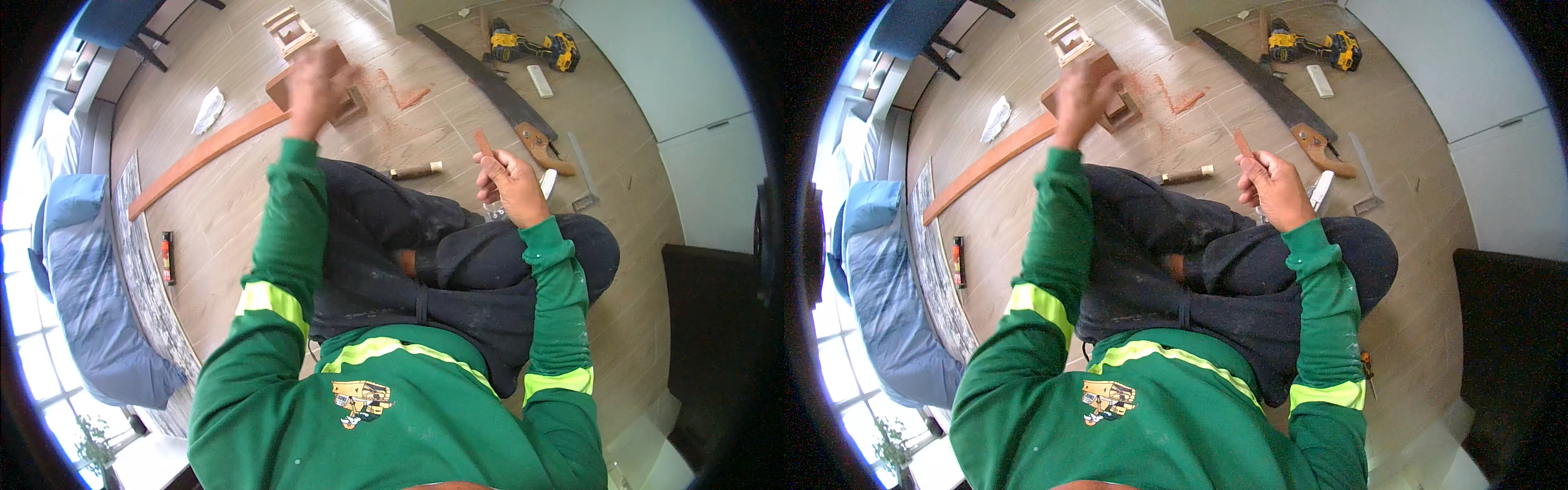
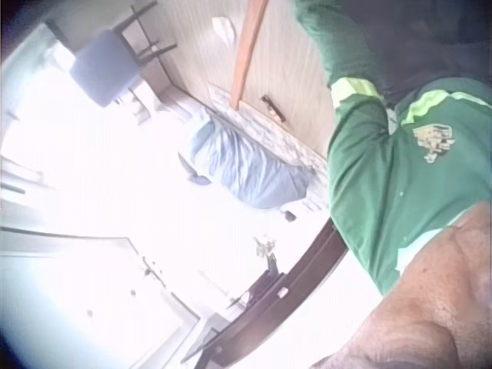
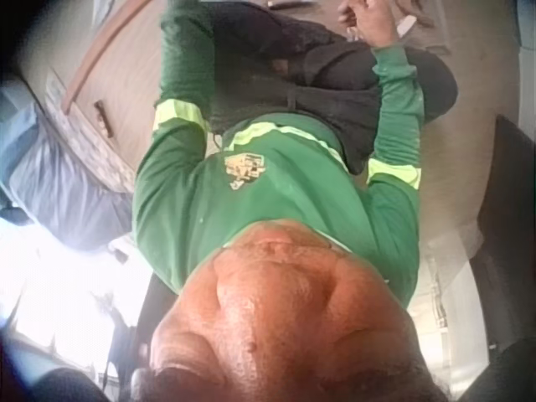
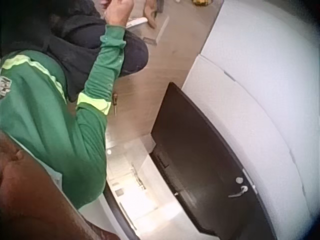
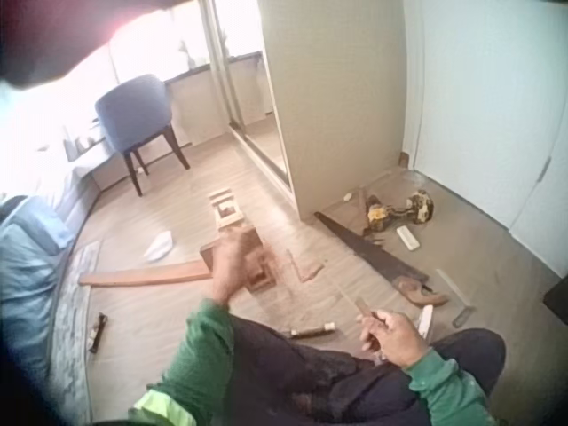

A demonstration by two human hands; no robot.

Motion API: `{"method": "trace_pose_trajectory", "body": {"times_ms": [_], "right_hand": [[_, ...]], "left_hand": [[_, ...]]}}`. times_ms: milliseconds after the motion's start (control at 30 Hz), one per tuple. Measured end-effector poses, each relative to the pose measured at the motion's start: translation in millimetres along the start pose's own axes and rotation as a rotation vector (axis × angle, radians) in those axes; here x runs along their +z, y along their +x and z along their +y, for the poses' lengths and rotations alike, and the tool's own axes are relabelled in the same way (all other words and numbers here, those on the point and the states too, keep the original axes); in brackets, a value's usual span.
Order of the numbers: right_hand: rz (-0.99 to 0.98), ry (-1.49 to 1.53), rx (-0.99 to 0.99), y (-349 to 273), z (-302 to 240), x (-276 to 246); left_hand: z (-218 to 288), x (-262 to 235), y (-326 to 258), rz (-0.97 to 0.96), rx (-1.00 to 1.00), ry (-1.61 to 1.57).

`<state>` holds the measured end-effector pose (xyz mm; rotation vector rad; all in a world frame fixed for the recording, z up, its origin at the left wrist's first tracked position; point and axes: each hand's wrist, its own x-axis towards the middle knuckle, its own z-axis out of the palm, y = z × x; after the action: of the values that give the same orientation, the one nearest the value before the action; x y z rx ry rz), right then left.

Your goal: The person sits on the floor and uses a hand saw to cut a small wooden dowel. They then apply glue from a tube to the dowel and insert it into a pre-drilled hole in a larger wooden block, pressing the pieces together to assemble them.

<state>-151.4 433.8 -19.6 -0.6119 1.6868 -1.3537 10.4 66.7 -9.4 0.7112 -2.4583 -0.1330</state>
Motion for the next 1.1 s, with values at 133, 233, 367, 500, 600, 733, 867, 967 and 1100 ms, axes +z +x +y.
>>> {"method": "trace_pose_trajectory", "body": {"times_ms": [133, 233, 367, 500, 600, 733, 867, 967, 1100], "right_hand": [[0.038, -0.06, -0.053, 12, 4, -5], [0.17, 0.223, -0.037, 9, -3, -3], [0.155, 0.292, -0.077, -4, -9, -9], [0.109, 0.271, 0.014, -3, -14, -8], [0.09, 0.215, -0.002, 9, -13, -2], [0.076, 0.118, 0.034, 18, -11, 4], [0.115, 0.048, 0.042, 27, -10, 11], [0.21, -0.007, 0.053, 28, -11, 11], [0.176, 0.097, 0.102, 27, -4, 1]], "left_hand": [[-142, -14, 7, -0.239, -0.344, 0.155], [-193, -21, -7, -0.368, -0.459, -0.405], [-195, -72, -72, -0.252, -0.591, -0.599], [-236, -118, -204, -0.34, -0.838, -0.799], [-245, -118, -272, -0.527, -0.936, -0.832], [-258, -102, -273, -0.888, -0.595, -0.162], [-295, -51, -204, -0.578, -0.348, 0.11], [-286, 12, -99, -0.526, -0.3, 0.1], [-310, 71, -29, -0.759, -0.183, 0.076]]}}
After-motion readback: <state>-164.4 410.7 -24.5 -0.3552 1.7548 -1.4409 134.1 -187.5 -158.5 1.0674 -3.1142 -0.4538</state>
